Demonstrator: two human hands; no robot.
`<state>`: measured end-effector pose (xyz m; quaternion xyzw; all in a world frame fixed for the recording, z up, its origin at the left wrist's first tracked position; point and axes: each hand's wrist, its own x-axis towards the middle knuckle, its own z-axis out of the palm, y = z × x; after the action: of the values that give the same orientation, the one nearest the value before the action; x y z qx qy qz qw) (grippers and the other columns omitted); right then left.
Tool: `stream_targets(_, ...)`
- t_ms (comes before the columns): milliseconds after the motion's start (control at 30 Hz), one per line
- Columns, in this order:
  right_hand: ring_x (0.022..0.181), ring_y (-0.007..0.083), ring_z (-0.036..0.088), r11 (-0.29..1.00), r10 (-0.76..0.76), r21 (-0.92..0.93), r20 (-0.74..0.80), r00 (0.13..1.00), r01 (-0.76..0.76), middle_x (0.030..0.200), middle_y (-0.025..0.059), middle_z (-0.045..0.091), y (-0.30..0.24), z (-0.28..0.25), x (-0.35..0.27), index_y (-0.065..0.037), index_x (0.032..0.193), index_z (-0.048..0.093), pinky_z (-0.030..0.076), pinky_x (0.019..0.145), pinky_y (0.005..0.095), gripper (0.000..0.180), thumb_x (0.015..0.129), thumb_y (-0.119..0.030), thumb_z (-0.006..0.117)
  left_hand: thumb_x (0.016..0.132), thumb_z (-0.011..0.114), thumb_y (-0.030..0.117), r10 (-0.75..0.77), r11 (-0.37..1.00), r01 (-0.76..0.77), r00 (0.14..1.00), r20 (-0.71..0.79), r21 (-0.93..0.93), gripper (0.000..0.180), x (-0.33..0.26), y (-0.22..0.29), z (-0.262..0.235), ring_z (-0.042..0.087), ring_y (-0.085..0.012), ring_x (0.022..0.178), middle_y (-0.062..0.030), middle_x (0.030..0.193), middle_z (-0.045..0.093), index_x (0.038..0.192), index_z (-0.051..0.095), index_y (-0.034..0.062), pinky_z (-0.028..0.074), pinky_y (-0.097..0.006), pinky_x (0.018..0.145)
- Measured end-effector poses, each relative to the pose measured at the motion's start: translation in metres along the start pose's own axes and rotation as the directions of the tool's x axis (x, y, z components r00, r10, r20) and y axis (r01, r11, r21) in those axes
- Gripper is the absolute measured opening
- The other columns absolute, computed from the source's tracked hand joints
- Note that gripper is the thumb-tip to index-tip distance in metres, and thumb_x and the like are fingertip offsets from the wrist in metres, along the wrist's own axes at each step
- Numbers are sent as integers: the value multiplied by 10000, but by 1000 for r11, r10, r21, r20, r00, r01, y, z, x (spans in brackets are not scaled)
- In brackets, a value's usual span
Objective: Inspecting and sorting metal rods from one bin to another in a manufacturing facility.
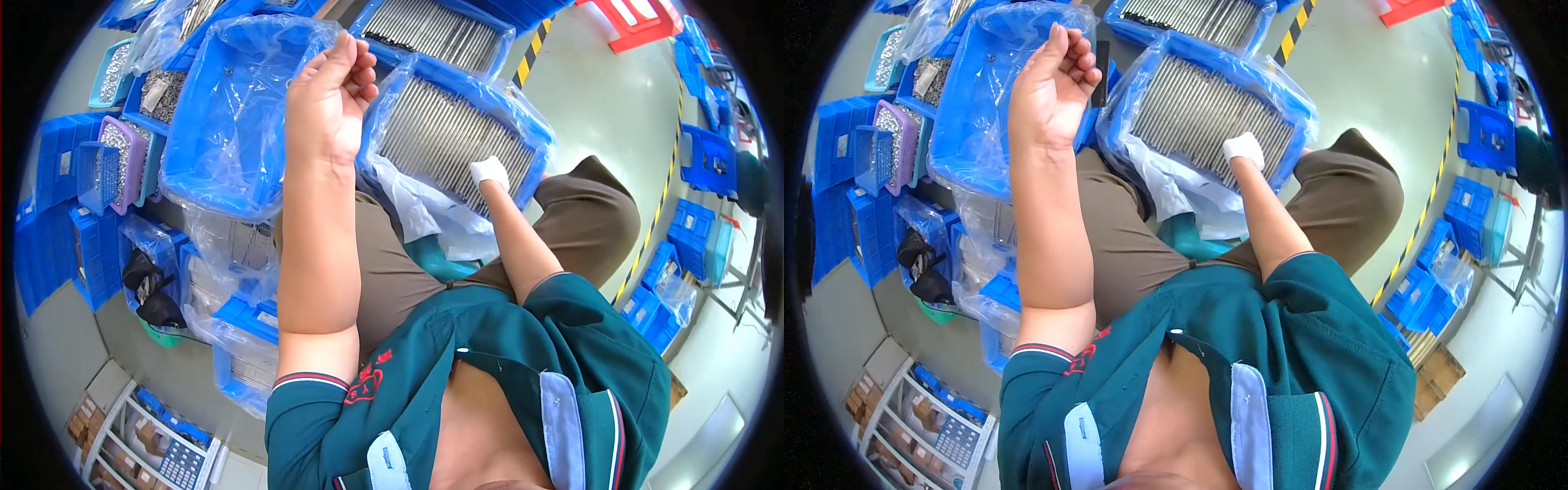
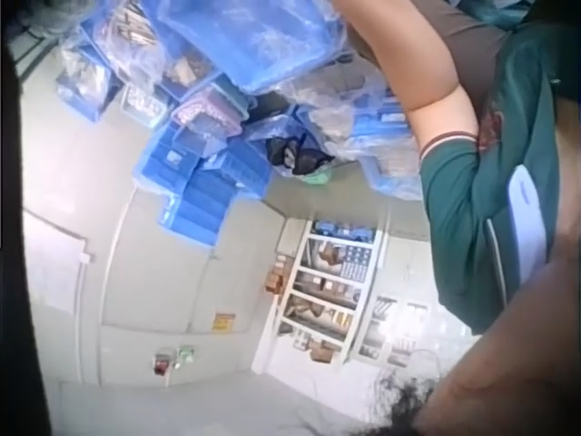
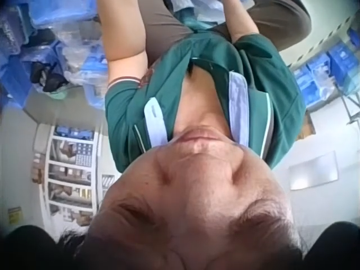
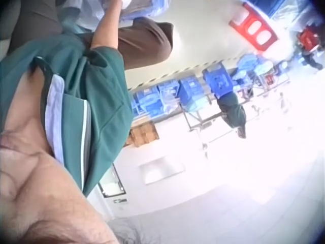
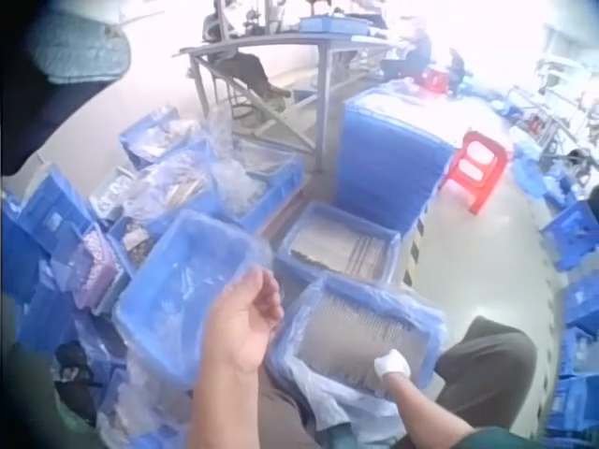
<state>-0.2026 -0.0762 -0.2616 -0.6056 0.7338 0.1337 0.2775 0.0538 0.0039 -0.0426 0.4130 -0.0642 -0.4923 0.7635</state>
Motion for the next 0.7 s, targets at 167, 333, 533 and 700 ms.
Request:
stream_targets(167, 968, 336, 622, 987, 158, 61, -130, 979, -151, 1005, 233, 634, 26, 0, -1, 31, 925, 660, 505, 815, 368, 295, 715, -150, 562, 826, 679, 227, 29, 999, -29, 1000, 4, -29, 185, 5, -6, 16, 550, -100, 650, -44, 751, 623, 826, 630, 49, 440, -217, 568)
stream_targets(333, 1011, 309, 612, 993, 115, -36, -15, 993, -116, 1033, 210, 637, 16, 11, 5, 19, 960, 663, 491, 853, 345, 349, 708, -206, 577, 831, 664, 213, -8, 999, 9, 1000, 15, -31, 144, 4, -14, 27, 566, -124, 635, -26, 731, 615, 820, 615, 79, 433, -237, 557)
stream_targets(533, 1142, 298, 534, 868, 424, -223, -135, 896, -444, 1191, 162, 577, 45, 56, 132, -44, 1110, 622, 442, 918, 360, 455, 770, -325, 511, 828, 670, 220, -93, 988, 107, 987, 132, -110, 140, 17, -41, 76, 544, -111, 613, -13, 719, 604, 825, 613, 92, 426, -236, 546)
stream_targets(700, 999, 328, 584, 671, 616, -79, -494, 613, -738, 1100, 203, 564, -32, 108, 80, -2, 1087, 570, 493, 759, 459, 327, 850, -202, 465, 839, 660, 207, -81, 995, 81, 997, 5, -52, 130, 10, -27, 46, 540, -104, 626, -13, 740, 604, 835, 611, 86, 425, -224, 557)
